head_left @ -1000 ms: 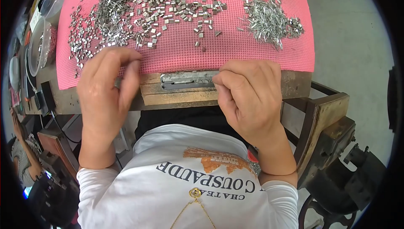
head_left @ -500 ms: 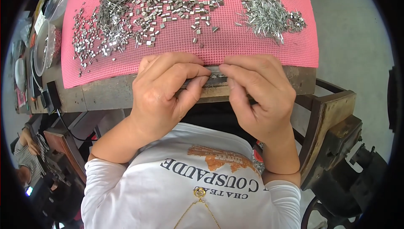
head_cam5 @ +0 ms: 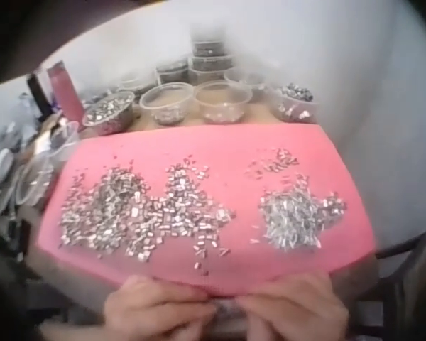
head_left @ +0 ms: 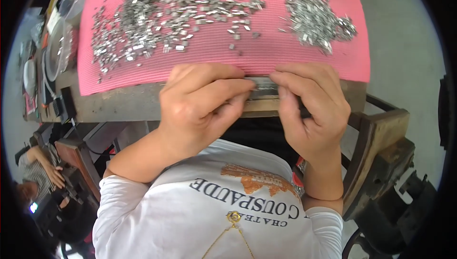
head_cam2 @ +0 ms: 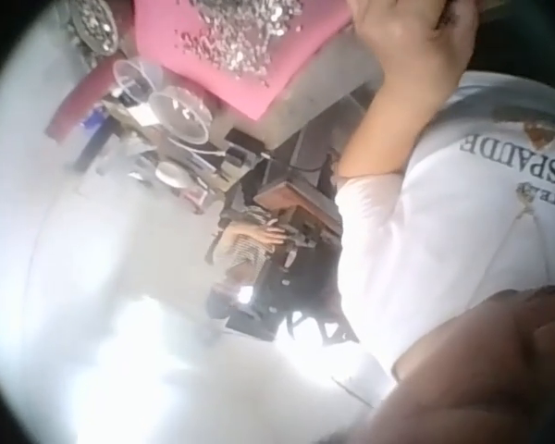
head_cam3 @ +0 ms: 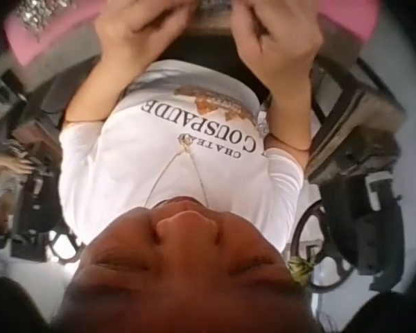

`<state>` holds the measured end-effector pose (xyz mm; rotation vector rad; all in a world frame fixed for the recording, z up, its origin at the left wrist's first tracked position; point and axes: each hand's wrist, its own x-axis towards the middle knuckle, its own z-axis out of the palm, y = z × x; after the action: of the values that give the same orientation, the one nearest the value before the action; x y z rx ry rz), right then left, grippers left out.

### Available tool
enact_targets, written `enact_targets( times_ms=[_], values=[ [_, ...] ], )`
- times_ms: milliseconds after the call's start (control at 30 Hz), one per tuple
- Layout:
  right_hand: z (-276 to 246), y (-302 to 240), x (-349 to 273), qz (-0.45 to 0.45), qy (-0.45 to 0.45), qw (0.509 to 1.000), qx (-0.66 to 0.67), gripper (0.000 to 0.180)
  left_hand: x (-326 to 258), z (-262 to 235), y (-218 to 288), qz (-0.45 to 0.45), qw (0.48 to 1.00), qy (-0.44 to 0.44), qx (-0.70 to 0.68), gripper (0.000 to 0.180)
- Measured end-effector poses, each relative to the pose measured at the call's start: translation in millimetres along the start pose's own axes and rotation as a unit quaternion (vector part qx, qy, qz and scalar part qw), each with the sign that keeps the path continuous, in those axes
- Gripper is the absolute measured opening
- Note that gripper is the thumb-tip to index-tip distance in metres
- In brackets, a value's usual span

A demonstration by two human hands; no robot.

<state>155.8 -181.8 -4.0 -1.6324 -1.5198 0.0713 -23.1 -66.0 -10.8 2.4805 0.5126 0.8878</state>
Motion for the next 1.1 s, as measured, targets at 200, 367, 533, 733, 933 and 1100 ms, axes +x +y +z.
enact_targets(
  times_ms=[200, 367, 533, 733, 933, 1100],
  values=[
    [-3, -5, 9, -0.006, -0.029, 0.999, -0.025, 0.030, -5, -33, -22, -0.112, 0.990, 0.027, -0.083, 0.026],
    [18, -20, 28, -0.016, -0.052, 0.998, -0.025, 0.024, -20, -70, -62, -0.143, 0.975, 0.082, 0.150, 0.016],
    [64, -35, 57, -0.064, -0.092, 0.994, -0.012, 0.018, -16, -67, -65, -0.145, 0.978, 0.080, 0.130, 0.015],
    [108, -38, 69, -0.082, -0.112, 0.987, -0.086, 0.014, -7, -59, -68, -0.120, 0.966, 0.023, 0.230, 0.010],
    [124, -43, 74, -0.134, -0.089, 0.974, -0.162, 0.003, -8, -68, -75, -0.108, 0.973, 0.066, 0.195, 0.012],
    [127, -44, 78, -0.144, -0.087, 0.971, -0.168, 0.010, -19, -74, -66, -0.065, 0.983, 0.021, 0.173, 0.018]
  ],
)
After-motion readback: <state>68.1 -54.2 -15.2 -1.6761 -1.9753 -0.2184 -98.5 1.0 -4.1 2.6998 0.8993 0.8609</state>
